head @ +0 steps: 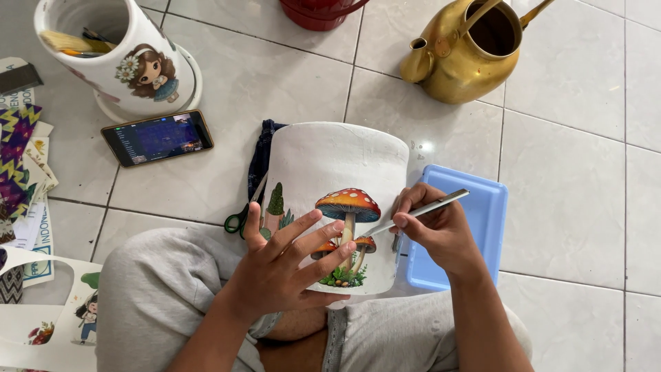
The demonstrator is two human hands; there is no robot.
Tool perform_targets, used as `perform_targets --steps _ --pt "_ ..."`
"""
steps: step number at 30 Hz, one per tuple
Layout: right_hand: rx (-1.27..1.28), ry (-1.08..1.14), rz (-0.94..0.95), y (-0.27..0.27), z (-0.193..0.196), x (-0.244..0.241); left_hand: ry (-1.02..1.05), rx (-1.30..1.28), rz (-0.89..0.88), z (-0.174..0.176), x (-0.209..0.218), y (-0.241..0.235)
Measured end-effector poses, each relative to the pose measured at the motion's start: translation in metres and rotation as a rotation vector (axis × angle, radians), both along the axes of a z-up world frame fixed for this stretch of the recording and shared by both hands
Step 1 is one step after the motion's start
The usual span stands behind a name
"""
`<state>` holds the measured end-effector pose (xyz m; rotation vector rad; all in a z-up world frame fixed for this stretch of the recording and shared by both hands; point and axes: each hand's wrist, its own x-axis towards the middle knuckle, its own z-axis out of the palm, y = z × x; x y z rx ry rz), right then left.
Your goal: Smoothing a mushroom-themed decoupage sticker onto a white cylindrical container using a small tool and fingers to ensure it adheres properly without bubbles.
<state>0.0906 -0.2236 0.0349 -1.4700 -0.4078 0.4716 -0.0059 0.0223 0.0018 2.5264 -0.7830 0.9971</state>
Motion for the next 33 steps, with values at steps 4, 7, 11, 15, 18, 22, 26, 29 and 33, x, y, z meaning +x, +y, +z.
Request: perform_targets --steps 4,7,11,15,18,22,26,29,33 --pt "-0.006 0.005 -0.014 0.0 0.001 0.0 -0.005 -0.001 -0.001 0.001 0.0 0.0" --pt "-0.008 -0.004 -0.031 0.0 0.0 -0.002 -0.006 0.005 0.002 0.001 -0.001 0.0" --pt "0.017 -0.044 -0.08 0.002 -0.001 -0.007 -0.022 0.009 0.009 0.001 0.0 0.0" --pt "0.031 -0.063 -0.109 0.002 -0.003 -0.014 0.008 0.03 0.007 0.008 -0.004 0.0" --pt "-0.02 -0.07 -0.193 -0.001 -0.01 -0.019 0.033 0.053 0.014 0.016 -0.007 0.0" --pt "-0.02 -0.02 -0.25 -0.003 -0.014 -0.024 0.151 0.086 0.007 0.028 -0.006 0.0" --pt "-0.052 0.042 -0.308 -0.001 -0.014 -0.026 0.201 0.078 -0.021 0.035 -0.001 -0.002" --pt "-0.05 0.048 -0.305 0.0 -0.011 -0.027 0.188 0.098 -0.003 0.036 -0.001 -0.003" --pt "-0.031 0.045 -0.314 0.001 -0.011 -0.029 0.166 0.105 -0.02 0.034 -0.001 -0.002"
